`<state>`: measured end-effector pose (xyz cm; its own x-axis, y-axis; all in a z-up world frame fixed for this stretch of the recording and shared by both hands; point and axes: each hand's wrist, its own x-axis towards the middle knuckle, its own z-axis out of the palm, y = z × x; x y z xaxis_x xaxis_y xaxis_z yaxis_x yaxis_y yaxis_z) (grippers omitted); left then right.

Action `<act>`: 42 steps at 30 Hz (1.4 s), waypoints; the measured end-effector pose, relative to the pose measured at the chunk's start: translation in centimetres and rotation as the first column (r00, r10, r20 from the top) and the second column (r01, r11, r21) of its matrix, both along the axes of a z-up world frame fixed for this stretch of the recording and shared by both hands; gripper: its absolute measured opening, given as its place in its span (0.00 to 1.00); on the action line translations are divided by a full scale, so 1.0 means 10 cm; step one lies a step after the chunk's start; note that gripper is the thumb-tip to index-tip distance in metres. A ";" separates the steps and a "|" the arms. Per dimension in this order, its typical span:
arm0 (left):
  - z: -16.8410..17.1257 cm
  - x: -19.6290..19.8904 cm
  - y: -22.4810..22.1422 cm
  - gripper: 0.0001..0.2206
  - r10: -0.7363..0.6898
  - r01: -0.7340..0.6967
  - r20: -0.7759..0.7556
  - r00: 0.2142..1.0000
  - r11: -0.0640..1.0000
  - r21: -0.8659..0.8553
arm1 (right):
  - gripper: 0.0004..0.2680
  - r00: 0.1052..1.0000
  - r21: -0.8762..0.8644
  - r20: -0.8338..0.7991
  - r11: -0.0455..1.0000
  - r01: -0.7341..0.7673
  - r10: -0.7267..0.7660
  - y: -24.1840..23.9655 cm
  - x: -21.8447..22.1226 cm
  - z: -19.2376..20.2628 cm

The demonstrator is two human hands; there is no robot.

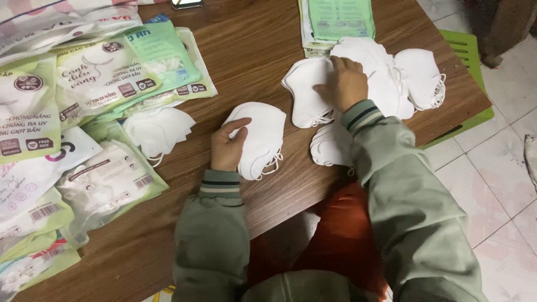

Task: Stacking individual face masks from one pile to another on a wooden table

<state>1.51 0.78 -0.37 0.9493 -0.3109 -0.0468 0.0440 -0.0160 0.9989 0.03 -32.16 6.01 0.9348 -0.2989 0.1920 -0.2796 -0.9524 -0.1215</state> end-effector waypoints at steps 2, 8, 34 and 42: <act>-0.08 -0.01 0.00 0.11 0.002 0.002 0.047 0.999 0.998 -0.068 | 0.31 0.998 -0.017 -0.054 1.000 0.021 -0.022 -0.03 0.00 -0.08; -0.24 0.02 -0.01 0.12 0.005 0.012 0.126 0.992 0.991 -0.135 | 0.29 0.991 -0.070 -0.126 0.996 0.047 -0.055 0.02 -0.04 -0.04; -0.04 -0.02 -0.03 0.13 -0.002 0.005 0.030 1.000 0.996 -0.088 | 0.11 0.954 0.237 0.295 0.963 -0.129 0.055 0.02 -0.03 -0.02; 0.17 -0.07 -0.02 0.17 0.047 -0.077 -0.165 0.985 0.980 -0.183 | 0.09 0.977 0.940 0.209 0.266 -0.213 0.042 0.87 -0.40 0.64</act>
<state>0.83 0.59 1.36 0.9520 -0.2694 -0.1454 0.1979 0.1790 0.9638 -3.96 -23.44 12.36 0.9739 -0.2246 -0.0337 -0.0682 -0.1477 -0.9867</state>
